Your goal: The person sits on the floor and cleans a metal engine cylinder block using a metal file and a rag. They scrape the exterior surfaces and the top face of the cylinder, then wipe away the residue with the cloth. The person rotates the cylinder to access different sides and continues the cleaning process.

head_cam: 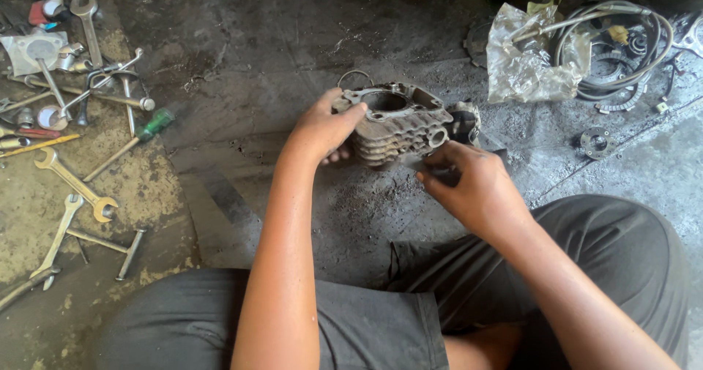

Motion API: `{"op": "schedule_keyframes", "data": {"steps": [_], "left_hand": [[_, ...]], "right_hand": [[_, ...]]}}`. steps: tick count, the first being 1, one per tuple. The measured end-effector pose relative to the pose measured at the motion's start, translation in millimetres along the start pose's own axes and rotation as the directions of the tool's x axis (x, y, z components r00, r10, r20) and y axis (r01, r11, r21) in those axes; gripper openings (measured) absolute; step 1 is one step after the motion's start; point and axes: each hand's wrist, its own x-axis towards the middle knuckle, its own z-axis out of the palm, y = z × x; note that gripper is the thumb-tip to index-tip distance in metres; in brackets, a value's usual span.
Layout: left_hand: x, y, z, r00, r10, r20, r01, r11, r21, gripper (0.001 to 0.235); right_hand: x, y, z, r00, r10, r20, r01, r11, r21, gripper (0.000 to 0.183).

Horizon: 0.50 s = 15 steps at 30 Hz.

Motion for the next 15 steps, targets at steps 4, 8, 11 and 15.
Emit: {"op": "schedule_keyframes", "data": {"steps": [4, 8, 11, 15], "left_hand": [[45, -42, 11, 0.976, 0.122, -0.181, -0.155, 0.972, -0.179, 0.063], [102, -89, 30, 0.888, 0.266, -0.375, -0.402, 0.843, -0.356, 0.045], [120, -104, 38, 0.768, 0.473, -0.431, -0.623, 0.707, -0.334, 0.042], [110, -96, 40, 0.797, 0.469, -0.38, -0.603, 0.641, -0.475, 0.042]], "right_hand": [[7, 12, -3, 0.998, 0.062, -0.011, -0.062, 0.998, -0.009, 0.032], [23, 32, -18, 0.986, 0.164, -0.027, -0.165, 0.986, -0.029, 0.041], [37, 40, -10, 0.958, 0.287, -0.015, -0.286, 0.956, 0.061, 0.053], [43, 48, 21, 0.873, 0.481, 0.086, -0.484, 0.829, 0.278, 0.058]]}}
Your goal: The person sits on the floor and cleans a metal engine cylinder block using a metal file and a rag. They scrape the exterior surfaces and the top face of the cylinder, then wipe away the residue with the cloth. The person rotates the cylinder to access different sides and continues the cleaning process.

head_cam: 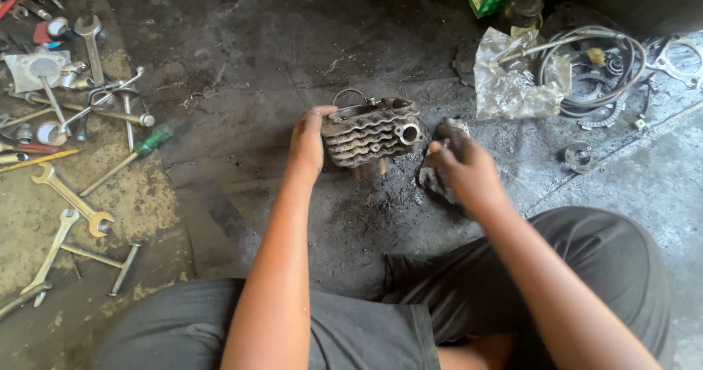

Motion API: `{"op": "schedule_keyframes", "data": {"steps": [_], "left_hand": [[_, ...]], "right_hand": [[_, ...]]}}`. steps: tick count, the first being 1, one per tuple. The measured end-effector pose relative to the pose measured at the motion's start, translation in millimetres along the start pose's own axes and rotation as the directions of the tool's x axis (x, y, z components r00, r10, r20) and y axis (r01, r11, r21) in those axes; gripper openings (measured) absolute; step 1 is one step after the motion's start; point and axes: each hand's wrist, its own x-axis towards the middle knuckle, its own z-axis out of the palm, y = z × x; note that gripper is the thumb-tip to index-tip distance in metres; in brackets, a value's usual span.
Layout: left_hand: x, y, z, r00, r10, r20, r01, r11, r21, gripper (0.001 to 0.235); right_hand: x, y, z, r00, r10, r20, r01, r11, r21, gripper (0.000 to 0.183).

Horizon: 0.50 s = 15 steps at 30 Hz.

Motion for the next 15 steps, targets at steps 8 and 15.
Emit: {"op": "schedule_keyframes", "data": {"steps": [8, 15], "left_hand": [[-54, 109, 49, 0.966, -0.099, -0.24, 0.235, 0.72, 0.653, 0.056], [-38, 92, 34, 0.85, -0.449, -0.275, 0.526, 0.717, 0.457, 0.05]], "right_hand": [[42, 26, 27, 0.952, -0.26, -0.16, 0.299, 0.9, 0.318, 0.046], [44, 18, 10, 0.988, -0.099, -0.117, 0.139, 0.902, 0.409, 0.028]]}}
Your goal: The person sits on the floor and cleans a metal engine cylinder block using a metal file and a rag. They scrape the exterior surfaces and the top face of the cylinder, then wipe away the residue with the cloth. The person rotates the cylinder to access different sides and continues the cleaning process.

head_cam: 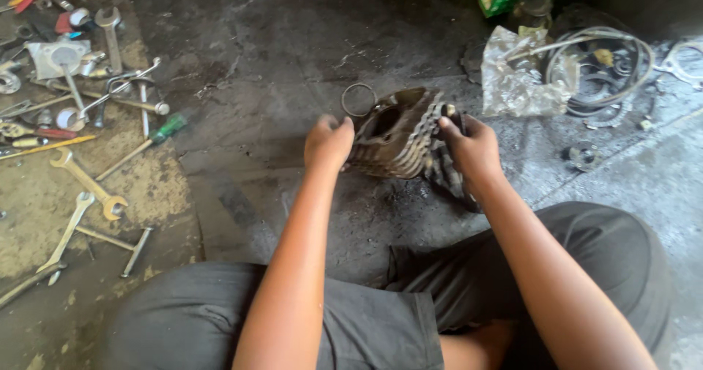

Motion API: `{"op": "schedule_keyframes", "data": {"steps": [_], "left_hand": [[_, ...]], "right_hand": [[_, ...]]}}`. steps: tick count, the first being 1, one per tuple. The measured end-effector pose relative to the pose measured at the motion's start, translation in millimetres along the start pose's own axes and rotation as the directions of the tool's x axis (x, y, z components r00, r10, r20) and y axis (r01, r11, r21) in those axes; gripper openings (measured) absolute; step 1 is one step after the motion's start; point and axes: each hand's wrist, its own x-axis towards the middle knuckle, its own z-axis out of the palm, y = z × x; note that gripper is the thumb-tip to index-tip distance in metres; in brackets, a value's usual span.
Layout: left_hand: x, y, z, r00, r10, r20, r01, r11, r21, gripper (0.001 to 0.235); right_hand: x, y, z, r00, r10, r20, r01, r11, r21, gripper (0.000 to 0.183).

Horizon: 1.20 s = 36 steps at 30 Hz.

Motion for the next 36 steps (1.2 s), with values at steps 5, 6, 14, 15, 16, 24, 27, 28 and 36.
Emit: {"op": "schedule_keyframes", "data": {"steps": [5, 6, 14, 15, 16, 24, 27, 28, 36], "left_hand": [[6, -1, 8, 0.978, 0.03, 0.204, -0.077, 0.97, 0.229, 0.064], [5, 5, 4, 0.971, -0.021, 0.237, -0.039, 0.968, 0.247, 0.067], [-38, 49, -10, 0.987, 0.1, 0.126, -0.144, 0.9, 0.412, 0.053], [-43, 58, -16, 0.987, 0.085, 0.135, -0.135, 0.896, 0.423, 0.05], [-49, 64, -22, 0.986, 0.082, 0.145, -0.137, 0.89, 0.435, 0.05], [-51, 61, -41, 0.982, 0.099, 0.163, -0.167, 0.86, 0.482, 0.053], [-55, 64, -40, 0.989, 0.087, 0.123, -0.135, 0.872, 0.471, 0.056], [-55, 66, -42, 0.983, 0.019, 0.183, -0.103, 0.881, 0.462, 0.061], [-37, 60, -45, 0.848, 0.246, 0.47, -0.345, 0.928, 0.138, 0.069]], "right_hand": [[-9, 1, -1, 0.994, -0.107, 0.025, 0.109, 0.988, -0.109, 0.044], [-13, 5, -1, 0.999, -0.03, 0.034, 0.033, 0.995, -0.099, 0.049], [-19, 31, -21, 0.924, -0.186, 0.334, 0.163, 0.982, 0.096, 0.063], [-22, 22, -26, 0.9, -0.002, 0.436, -0.136, 0.949, 0.285, 0.064], [-26, 13, -24, 0.896, 0.014, 0.445, -0.152, 0.949, 0.277, 0.064], [-15, -37, -7, 0.955, 0.121, 0.271, -0.162, 0.977, 0.136, 0.05], [-15, -23, -10, 0.948, 0.092, 0.304, -0.142, 0.979, 0.149, 0.046], [-12, -20, -11, 0.955, 0.107, 0.278, -0.145, 0.982, 0.119, 0.046], [-10, -12, -24, 0.978, 0.165, 0.125, -0.055, 0.79, -0.61, 0.071]]}}
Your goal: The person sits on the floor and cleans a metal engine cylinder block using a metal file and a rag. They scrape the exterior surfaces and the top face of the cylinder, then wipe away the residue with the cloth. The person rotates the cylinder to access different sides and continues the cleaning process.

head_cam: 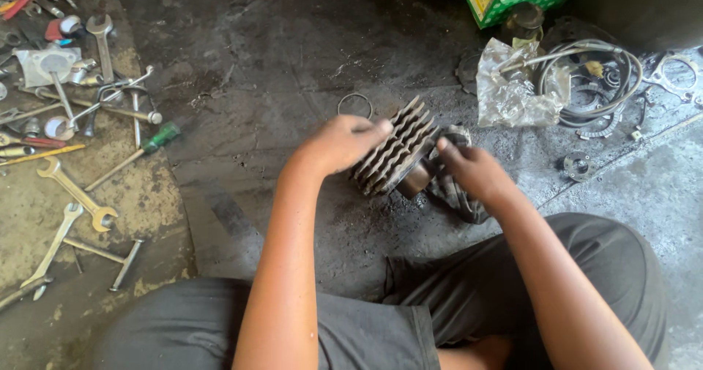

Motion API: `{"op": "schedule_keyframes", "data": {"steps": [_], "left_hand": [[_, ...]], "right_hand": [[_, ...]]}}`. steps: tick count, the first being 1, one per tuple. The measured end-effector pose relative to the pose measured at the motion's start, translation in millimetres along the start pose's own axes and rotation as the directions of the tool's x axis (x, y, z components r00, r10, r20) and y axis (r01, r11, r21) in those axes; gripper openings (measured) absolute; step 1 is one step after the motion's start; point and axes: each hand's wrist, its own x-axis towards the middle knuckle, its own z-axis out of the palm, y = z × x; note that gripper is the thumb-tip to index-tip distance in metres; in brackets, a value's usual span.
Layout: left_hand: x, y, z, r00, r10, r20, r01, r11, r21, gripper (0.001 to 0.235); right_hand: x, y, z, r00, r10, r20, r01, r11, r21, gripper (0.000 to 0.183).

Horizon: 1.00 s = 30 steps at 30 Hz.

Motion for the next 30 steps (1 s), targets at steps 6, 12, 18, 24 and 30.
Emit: {"op": "schedule_keyframes", "data": {"steps": [6, 12, 18, 24, 30], "left_hand": [[14, -18, 10, 0.988, 0.089, 0.124, -0.076, 0.991, -0.11, 0.078], [10, 8, 31, 0.981, 0.096, -0.166, -0.111, 0.991, -0.079, 0.073], [28, 4, 21, 0.957, -0.23, -0.176, 0.1, 0.834, -0.543, 0.08], [33, -13, 35, 0.988, -0.134, -0.075, 0.061, 0.79, -0.611, 0.056], [37, -11, 34, 0.996, -0.086, 0.03, 0.087, 0.796, -0.599, 0.051]], "right_hand": [[-16, 6, 22, 0.995, -0.096, 0.029, 0.092, 0.989, 0.113, 0.068], [-3, 13, 37, 0.99, -0.11, -0.091, 0.131, 0.951, 0.28, 0.056], [-6, -7, 36, 0.995, 0.044, 0.086, -0.094, 0.645, 0.758, 0.035], [13, -16, 60, 0.926, 0.151, 0.345, -0.342, 0.72, 0.604, 0.053], [24, -4, 63, 0.913, 0.142, 0.382, -0.373, 0.67, 0.642, 0.052]]}}
